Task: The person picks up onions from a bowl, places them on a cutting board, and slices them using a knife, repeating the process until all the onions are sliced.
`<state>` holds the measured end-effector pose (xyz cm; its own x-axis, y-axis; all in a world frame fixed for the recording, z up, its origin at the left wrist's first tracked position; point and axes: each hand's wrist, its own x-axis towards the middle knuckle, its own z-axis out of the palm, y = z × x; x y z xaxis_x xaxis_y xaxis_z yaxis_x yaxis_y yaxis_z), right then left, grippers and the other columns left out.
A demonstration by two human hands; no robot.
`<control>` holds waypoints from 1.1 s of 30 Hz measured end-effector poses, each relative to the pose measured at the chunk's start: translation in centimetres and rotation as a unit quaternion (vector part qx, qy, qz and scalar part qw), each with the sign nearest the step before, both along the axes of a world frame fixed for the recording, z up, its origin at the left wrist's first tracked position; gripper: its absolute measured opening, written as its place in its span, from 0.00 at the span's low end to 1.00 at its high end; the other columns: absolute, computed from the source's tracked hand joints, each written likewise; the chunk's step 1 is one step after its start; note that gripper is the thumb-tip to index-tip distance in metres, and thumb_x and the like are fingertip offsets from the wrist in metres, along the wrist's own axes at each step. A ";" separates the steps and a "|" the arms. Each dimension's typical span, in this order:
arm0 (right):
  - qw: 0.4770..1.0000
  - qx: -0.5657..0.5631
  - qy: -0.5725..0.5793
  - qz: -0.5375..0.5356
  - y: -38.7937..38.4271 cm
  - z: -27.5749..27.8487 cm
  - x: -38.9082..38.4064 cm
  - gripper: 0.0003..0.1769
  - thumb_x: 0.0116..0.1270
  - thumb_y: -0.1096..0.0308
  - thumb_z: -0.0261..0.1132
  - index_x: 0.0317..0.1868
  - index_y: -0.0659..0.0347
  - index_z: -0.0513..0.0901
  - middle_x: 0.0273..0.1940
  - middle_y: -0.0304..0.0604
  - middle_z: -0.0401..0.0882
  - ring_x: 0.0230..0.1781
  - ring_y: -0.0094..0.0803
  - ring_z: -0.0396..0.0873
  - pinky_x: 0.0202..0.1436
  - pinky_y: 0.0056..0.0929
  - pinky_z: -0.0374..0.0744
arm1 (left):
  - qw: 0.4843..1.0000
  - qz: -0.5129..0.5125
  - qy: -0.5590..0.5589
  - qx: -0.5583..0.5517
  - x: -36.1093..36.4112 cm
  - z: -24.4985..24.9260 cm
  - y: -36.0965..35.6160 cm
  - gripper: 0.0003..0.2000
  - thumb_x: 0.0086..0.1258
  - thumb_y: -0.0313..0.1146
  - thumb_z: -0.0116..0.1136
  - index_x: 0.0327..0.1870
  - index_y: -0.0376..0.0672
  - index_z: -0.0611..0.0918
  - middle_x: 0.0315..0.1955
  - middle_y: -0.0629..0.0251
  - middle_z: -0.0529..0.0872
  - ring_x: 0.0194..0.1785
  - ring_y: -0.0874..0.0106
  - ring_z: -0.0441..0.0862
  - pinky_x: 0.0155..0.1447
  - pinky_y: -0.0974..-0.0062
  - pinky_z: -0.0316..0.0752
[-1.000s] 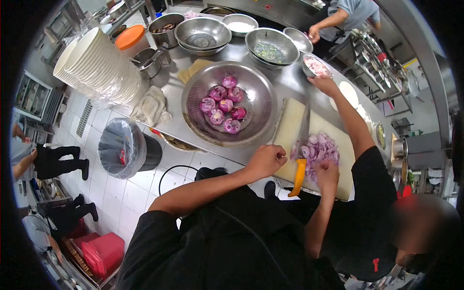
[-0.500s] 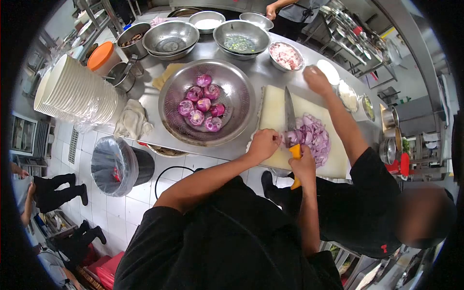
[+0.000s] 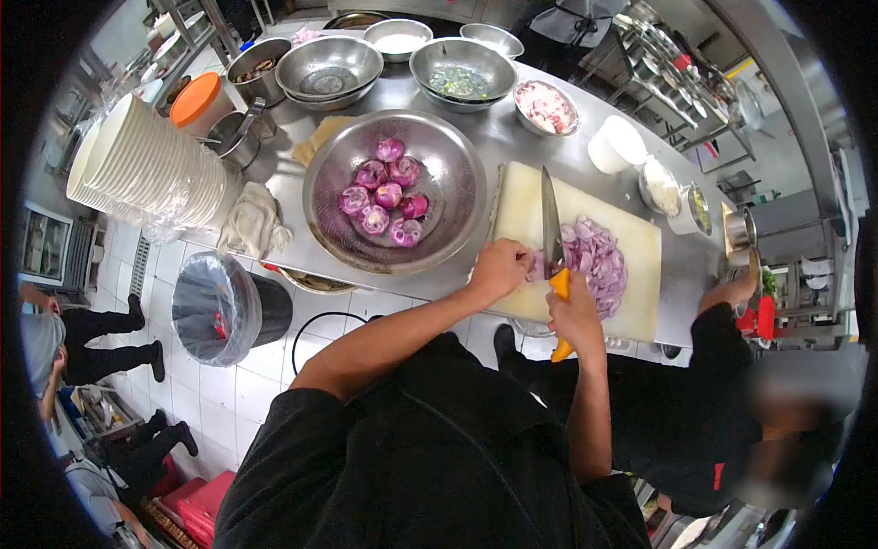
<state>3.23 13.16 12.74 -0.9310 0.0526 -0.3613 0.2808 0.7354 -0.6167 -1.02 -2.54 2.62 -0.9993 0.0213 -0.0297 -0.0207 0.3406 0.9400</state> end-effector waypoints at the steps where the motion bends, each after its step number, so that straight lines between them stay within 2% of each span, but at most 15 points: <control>1: 0.999 -0.018 -0.031 -0.015 -0.6 1.4 0.2 0.22 0.69 0.70 0.62 0.61 0.65 0.71 0.42 0.66 0.85 0.42 0.63 0.86 0.46 0.53 0.80 | 1.000 -0.002 0.000 0.004 -0.2 -0.1 0.1 0.11 0.64 0.34 0.64 0.39 0.37 0.90 0.27 0.50 0.89 0.30 0.58 0.89 0.40 0.62 0.81; 4: 0.999 -0.003 0.046 0.027 0.2 -0.7 0.4 0.21 0.70 0.69 0.61 0.61 0.65 0.70 0.43 0.69 0.84 0.49 0.69 0.82 0.51 0.58 0.77 | 1.000 -0.007 -0.024 0.011 -0.9 0.2 0.1 0.11 0.64 0.34 0.63 0.38 0.37 0.90 0.27 0.51 0.89 0.30 0.59 0.89 0.40 0.63 0.81; 5: 0.997 0.006 0.064 0.044 0.5 -1.5 0.3 0.21 0.70 0.69 0.61 0.61 0.64 0.70 0.39 0.63 0.83 0.39 0.58 0.81 0.42 0.51 0.77 | 0.999 -0.009 -0.037 0.013 -0.9 0.1 0.1 0.11 0.64 0.34 0.63 0.38 0.37 0.91 0.27 0.51 0.89 0.30 0.59 0.89 0.39 0.63 0.81; 7: 0.992 0.025 0.096 0.078 1.1 -2.7 0.2 0.20 0.71 0.69 0.60 0.61 0.64 0.70 0.30 0.51 0.80 0.18 0.37 0.80 0.22 0.38 0.77 | 1.000 0.009 -0.016 0.022 -0.8 -0.1 0.3 0.09 0.63 0.33 0.60 0.33 0.38 0.91 0.25 0.49 0.88 0.31 0.53 0.88 0.41 0.59 0.82; 8: 0.995 0.021 0.070 0.068 0.8 -2.2 0.2 0.20 0.71 0.69 0.60 0.61 0.64 0.69 0.34 0.58 0.81 0.28 0.49 0.81 0.32 0.46 0.77 | 0.999 0.017 -0.005 0.027 -0.9 -0.3 0.3 0.09 0.63 0.32 0.59 0.31 0.39 0.91 0.25 0.48 0.87 0.31 0.50 0.87 0.42 0.56 0.82; 10: 0.999 0.015 0.018 0.048 -0.2 -0.8 0.4 0.20 0.71 0.69 0.60 0.60 0.65 0.67 0.44 0.72 0.83 0.48 0.72 0.81 0.52 0.61 0.76 | 1.000 0.006 -0.009 0.012 -1.0 -0.5 0.3 0.10 0.64 0.34 0.61 0.35 0.38 0.91 0.26 0.51 0.89 0.30 0.57 0.88 0.40 0.61 0.81; 11: 0.998 0.014 0.023 0.052 -0.2 -1.1 0.4 0.20 0.71 0.69 0.60 0.60 0.65 0.67 0.44 0.72 0.82 0.48 0.72 0.80 0.51 0.62 0.75 | 1.000 0.000 -0.011 0.005 -1.0 -0.3 0.2 0.10 0.65 0.34 0.63 0.37 0.38 0.91 0.26 0.52 0.89 0.30 0.61 0.89 0.39 0.64 0.81; 19: 0.993 0.054 0.066 0.076 -0.8 -1.9 0.9 0.18 0.71 0.70 0.59 0.57 0.64 0.64 0.37 0.76 0.81 0.43 0.75 0.80 0.49 0.66 0.74 | 0.998 -0.017 -0.055 0.006 -1.0 0.5 0.3 0.10 0.65 0.33 0.62 0.37 0.39 0.92 0.27 0.55 0.91 0.31 0.63 0.89 0.42 0.66 0.82; 22: 0.997 0.038 0.024 0.060 -0.9 -1.8 0.8 0.18 0.71 0.70 0.58 0.56 0.65 0.64 0.37 0.75 0.81 0.42 0.74 0.80 0.49 0.66 0.74 | 0.998 -0.023 -0.051 -0.004 -1.2 0.1 0.4 0.10 0.65 0.34 0.62 0.37 0.40 0.92 0.27 0.54 0.90 0.31 0.63 0.89 0.42 0.66 0.82; 25: 0.985 0.096 0.108 0.099 -0.5 -2.9 1.1 0.21 0.73 0.68 0.57 0.62 0.66 0.67 0.37 0.68 0.82 0.40 0.66 0.84 0.45 0.54 0.79 | 0.999 -0.021 -0.030 -0.012 -1.4 -0.8 0.6 0.10 0.65 0.34 0.63 0.38 0.40 0.92 0.27 0.54 0.90 0.31 0.63 0.89 0.42 0.66 0.82; 28: 0.975 0.111 0.133 0.136 0.5 -3.3 0.9 0.21 0.73 0.68 0.57 0.62 0.67 0.66 0.33 0.63 0.82 0.27 0.54 0.85 0.33 0.49 0.81 | 1.000 -0.020 -0.004 -0.021 -1.3 -1.1 0.6 0.09 0.65 0.33 0.63 0.37 0.40 0.92 0.26 0.54 0.90 0.30 0.62 0.89 0.42 0.67 0.82; 30: 0.993 0.058 0.036 0.097 0.1 -0.6 0.3 0.21 0.72 0.69 0.58 0.61 0.67 0.65 0.38 0.71 0.82 0.39 0.67 0.82 0.45 0.59 0.77 | 1.000 -0.015 0.008 -0.020 -1.4 -1.5 0.4 0.09 0.64 0.32 0.63 0.37 0.40 0.92 0.26 0.53 0.89 0.29 0.61 0.88 0.42 0.66 0.82; 32: 0.996 0.038 0.009 0.085 0.4 -0.3 0.4 0.22 0.72 0.70 0.58 0.61 0.67 0.64 0.37 0.68 0.82 0.36 0.63 0.80 0.41 0.57 0.77 | 1.000 -0.011 0.017 -0.012 -1.3 -1.7 0.7 0.09 0.64 0.32 0.63 0.37 0.40 0.92 0.25 0.51 0.89 0.29 0.60 0.88 0.42 0.66 0.82; 33: 0.994 0.045 0.035 0.097 0.9 -1.8 0.5 0.21 0.73 0.69 0.58 0.62 0.67 0.64 0.33 0.62 0.82 0.27 0.52 0.81 0.32 0.49 0.78 | 1.000 -0.019 0.007 -0.018 -1.4 -1.6 0.7 0.09 0.64 0.32 0.64 0.38 0.40 0.92 0.26 0.51 0.89 0.30 0.59 0.88 0.42 0.66 0.82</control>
<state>3.72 14.09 10.96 -0.9497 -0.1003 -0.2967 0.0873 0.8249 -0.5585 -2.46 -1.79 0.99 -0.9982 0.0580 -0.0173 0.0057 0.3737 0.9275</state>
